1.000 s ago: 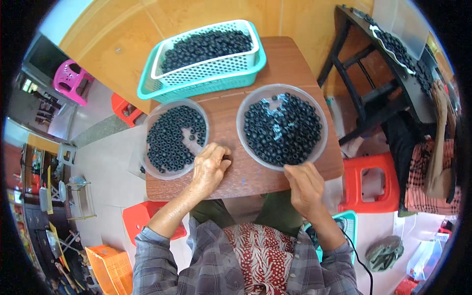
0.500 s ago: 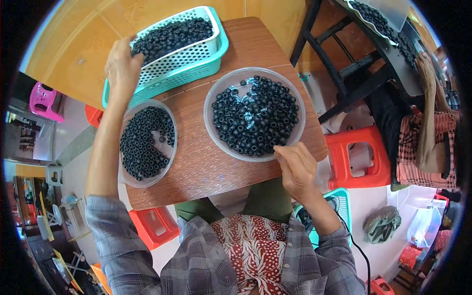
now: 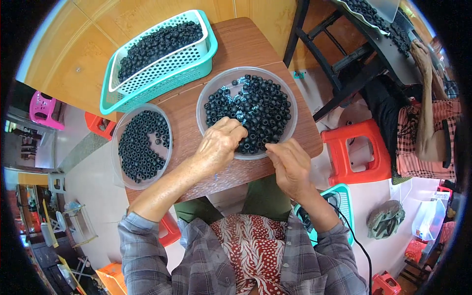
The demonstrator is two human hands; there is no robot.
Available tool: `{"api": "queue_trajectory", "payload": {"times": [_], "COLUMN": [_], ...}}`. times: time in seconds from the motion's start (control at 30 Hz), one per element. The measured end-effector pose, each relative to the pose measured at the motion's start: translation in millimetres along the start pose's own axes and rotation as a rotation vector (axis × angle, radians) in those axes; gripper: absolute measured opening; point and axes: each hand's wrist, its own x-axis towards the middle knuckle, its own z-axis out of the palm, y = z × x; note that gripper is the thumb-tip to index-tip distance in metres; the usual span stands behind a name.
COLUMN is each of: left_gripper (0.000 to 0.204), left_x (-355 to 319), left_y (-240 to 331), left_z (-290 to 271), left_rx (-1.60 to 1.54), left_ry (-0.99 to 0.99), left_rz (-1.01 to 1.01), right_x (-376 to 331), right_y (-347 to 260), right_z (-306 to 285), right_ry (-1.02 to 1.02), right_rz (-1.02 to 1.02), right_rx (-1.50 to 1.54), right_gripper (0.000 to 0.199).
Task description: The person sorts small black plastic ring components by hand, taking them from a plastic bowl and placing them into different plastic baskets.
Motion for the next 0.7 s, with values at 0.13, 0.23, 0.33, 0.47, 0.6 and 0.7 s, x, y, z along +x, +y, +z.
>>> {"api": "queue_trajectory", "payload": {"times": [0.13, 0.23, 0.33, 0.47, 0.6, 0.7], "left_gripper": [0.023, 0.023, 0.024, 0.022, 0.021, 0.023], "left_x": [3.8, 3.1, -2.9, -9.9, -13.9, -15.8], "left_y": [-3.1, -0.3, 5.4, 11.0, 22.6, 30.2], "left_z": [4.0, 1.9, -1.5, -10.3, -14.3, -15.6], "left_rx": [-0.014, -0.028, -0.225, -0.937, -1.322, -1.393], "left_ry": [-0.036, 0.002, 0.073, 0.196, 0.318, 0.392], "left_rz": [-0.021, -0.045, -0.242, -0.623, -0.704, -0.724], "right_x": [-2.5, -2.2, 0.3, 10.2, 23.6, 35.8], "right_y": [-0.7, -2.7, -3.7, -5.1, -10.1, -16.7], "right_z": [1.0, 4.1, 4.9, 9.6, 23.4, 32.2], "right_ry": [0.005, 0.017, 0.020, 0.028, 0.094, 0.118], "right_rz": [0.008, -0.006, 0.009, 0.082, 0.106, 0.075], "right_rx": [0.007, 0.011, 0.033, 0.139, 0.225, 0.240], "right_gripper": [0.022, 0.022, 0.021, 0.023, 0.022, 0.024]}}
